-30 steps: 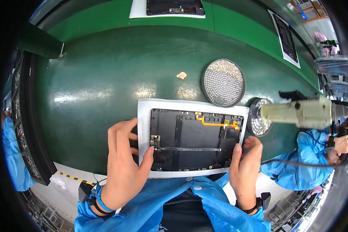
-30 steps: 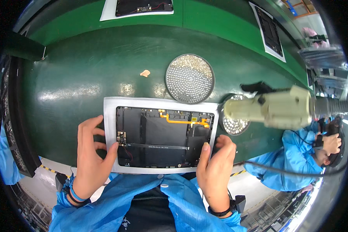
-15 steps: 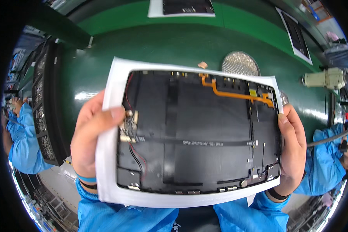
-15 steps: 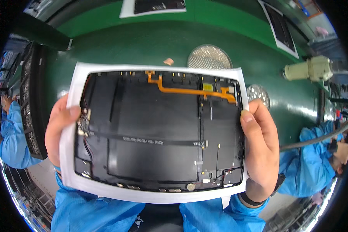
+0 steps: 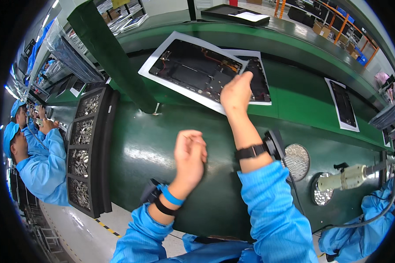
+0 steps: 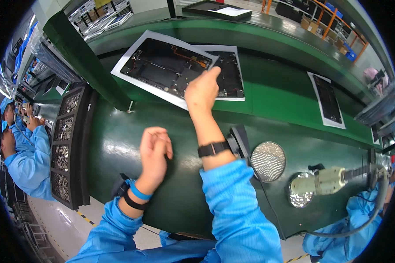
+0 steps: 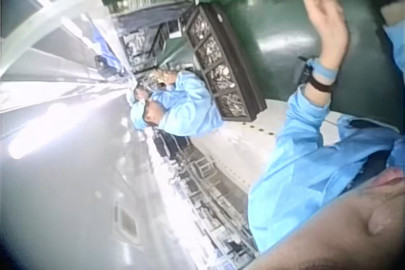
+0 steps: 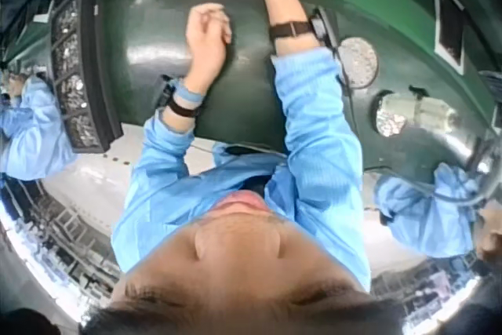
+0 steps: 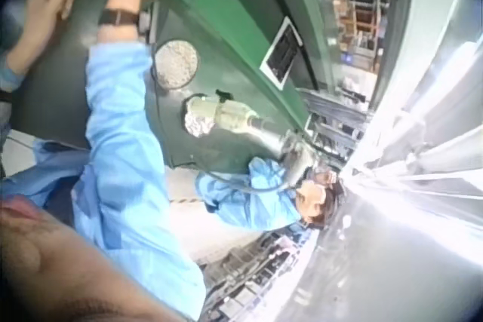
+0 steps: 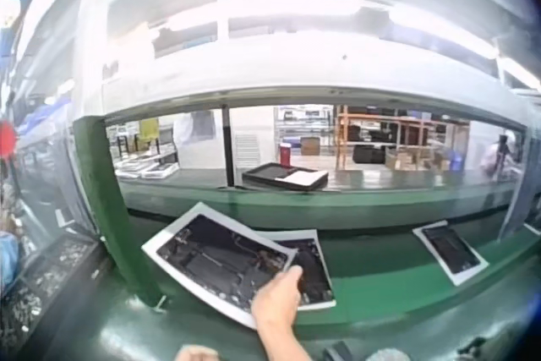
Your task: The person assembles the internal electronic components and ribbon cables into a tablet chassis by securing them with screws using an electric screwdriver.
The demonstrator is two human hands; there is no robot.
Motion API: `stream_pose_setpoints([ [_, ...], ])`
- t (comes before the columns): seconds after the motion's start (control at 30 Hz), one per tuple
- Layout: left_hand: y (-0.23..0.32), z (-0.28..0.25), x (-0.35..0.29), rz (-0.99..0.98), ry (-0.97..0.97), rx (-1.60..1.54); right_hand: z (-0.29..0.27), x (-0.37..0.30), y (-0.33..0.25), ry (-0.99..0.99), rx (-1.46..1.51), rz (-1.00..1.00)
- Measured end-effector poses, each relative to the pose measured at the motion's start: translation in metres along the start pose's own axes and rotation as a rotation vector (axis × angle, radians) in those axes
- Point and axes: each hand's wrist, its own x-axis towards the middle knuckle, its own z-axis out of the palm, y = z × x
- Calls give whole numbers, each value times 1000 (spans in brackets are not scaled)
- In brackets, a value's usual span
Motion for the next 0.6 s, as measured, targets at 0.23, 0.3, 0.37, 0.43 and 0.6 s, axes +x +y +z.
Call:
stream_pose_setpoints([
  [0.23,-1,13,-10,-126,-91,139,98,50,-8,-135,-130,-14],
  [0.3,-3,7,-11,-132,-65,161,102,54,-4,-84,-339,-160],
  [0.37,-2,5,-12,-114,-123,232,83,72,7,127,-667,-277],
  [0.43,0,0,-16,-96,-185,307,53,81,16,319,-848,-163],
  [0.6,8,7,-23,-106,-266,328,-8,130,44,-11,-726,327],
])
